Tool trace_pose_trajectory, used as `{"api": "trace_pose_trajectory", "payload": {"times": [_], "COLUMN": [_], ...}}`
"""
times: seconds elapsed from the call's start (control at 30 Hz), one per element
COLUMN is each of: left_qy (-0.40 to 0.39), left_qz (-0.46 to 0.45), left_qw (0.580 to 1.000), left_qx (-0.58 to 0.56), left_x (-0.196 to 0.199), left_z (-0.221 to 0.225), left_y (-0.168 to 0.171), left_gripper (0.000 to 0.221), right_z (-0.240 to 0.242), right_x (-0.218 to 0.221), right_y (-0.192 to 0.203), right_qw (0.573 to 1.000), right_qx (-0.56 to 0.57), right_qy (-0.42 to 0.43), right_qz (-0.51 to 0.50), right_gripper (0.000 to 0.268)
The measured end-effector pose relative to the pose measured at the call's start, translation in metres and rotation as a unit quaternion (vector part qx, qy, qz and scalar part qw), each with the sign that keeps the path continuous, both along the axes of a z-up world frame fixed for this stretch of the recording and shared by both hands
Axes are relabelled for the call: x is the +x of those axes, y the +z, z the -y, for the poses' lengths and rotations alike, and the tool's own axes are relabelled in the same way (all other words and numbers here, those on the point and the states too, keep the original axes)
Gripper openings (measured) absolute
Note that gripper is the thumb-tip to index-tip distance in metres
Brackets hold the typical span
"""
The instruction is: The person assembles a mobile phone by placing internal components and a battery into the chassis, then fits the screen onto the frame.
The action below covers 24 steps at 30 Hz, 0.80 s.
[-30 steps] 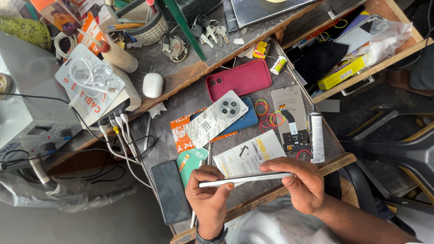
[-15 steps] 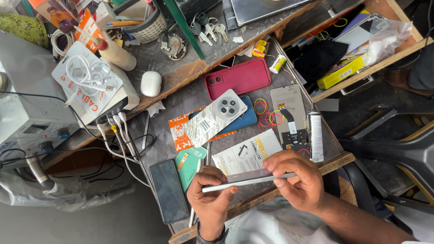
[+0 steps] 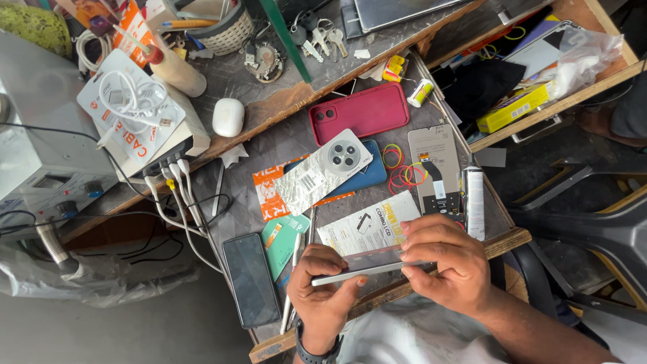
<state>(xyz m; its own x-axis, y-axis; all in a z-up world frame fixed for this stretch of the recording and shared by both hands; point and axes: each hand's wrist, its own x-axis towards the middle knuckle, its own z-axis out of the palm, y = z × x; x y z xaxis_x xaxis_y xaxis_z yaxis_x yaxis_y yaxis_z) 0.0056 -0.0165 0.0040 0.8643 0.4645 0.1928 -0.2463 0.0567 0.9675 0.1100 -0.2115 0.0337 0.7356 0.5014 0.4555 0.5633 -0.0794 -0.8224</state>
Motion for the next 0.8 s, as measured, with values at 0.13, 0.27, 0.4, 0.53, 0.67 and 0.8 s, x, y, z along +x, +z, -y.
{"api": "trace_pose_trajectory", "payload": {"times": [0.13,0.27,0.4,0.53,0.67,0.8], "left_qy": [0.017,0.031,0.071,0.059,0.05,0.041], "left_qz": [-0.021,-0.045,-0.019,0.015,-0.023,-0.03], "left_qw": [0.999,0.997,0.972,0.94,0.917,0.907], "left_qx": [0.018,-0.049,-0.222,-0.334,-0.395,-0.418], "left_x": [-0.002,-0.003,0.005,0.004,0.006,0.006], "left_z": [0.001,0.0,-0.004,-0.007,-0.003,-0.002], "left_y": [-0.003,-0.01,-0.022,-0.024,-0.021,-0.021], "left_gripper": [0.038,0.035,0.032,0.028,0.022,0.02], "right_z": [-0.002,0.0,0.002,0.001,0.007,0.01], "right_x": [0.003,0.001,-0.003,-0.009,-0.015,-0.012], "right_y": [0.002,-0.002,-0.016,-0.026,-0.038,-0.04], "right_qw": [0.999,1.0,0.976,0.965,0.969,0.947], "right_qx": [-0.041,-0.013,0.103,0.127,-0.027,-0.071], "right_qy": [-0.012,0.0,0.034,0.046,-0.069,-0.085], "right_qz": [0.024,-0.005,-0.189,-0.226,-0.235,-0.301], "right_gripper": [0.017,0.032,0.048,0.038,0.033,0.031]}}
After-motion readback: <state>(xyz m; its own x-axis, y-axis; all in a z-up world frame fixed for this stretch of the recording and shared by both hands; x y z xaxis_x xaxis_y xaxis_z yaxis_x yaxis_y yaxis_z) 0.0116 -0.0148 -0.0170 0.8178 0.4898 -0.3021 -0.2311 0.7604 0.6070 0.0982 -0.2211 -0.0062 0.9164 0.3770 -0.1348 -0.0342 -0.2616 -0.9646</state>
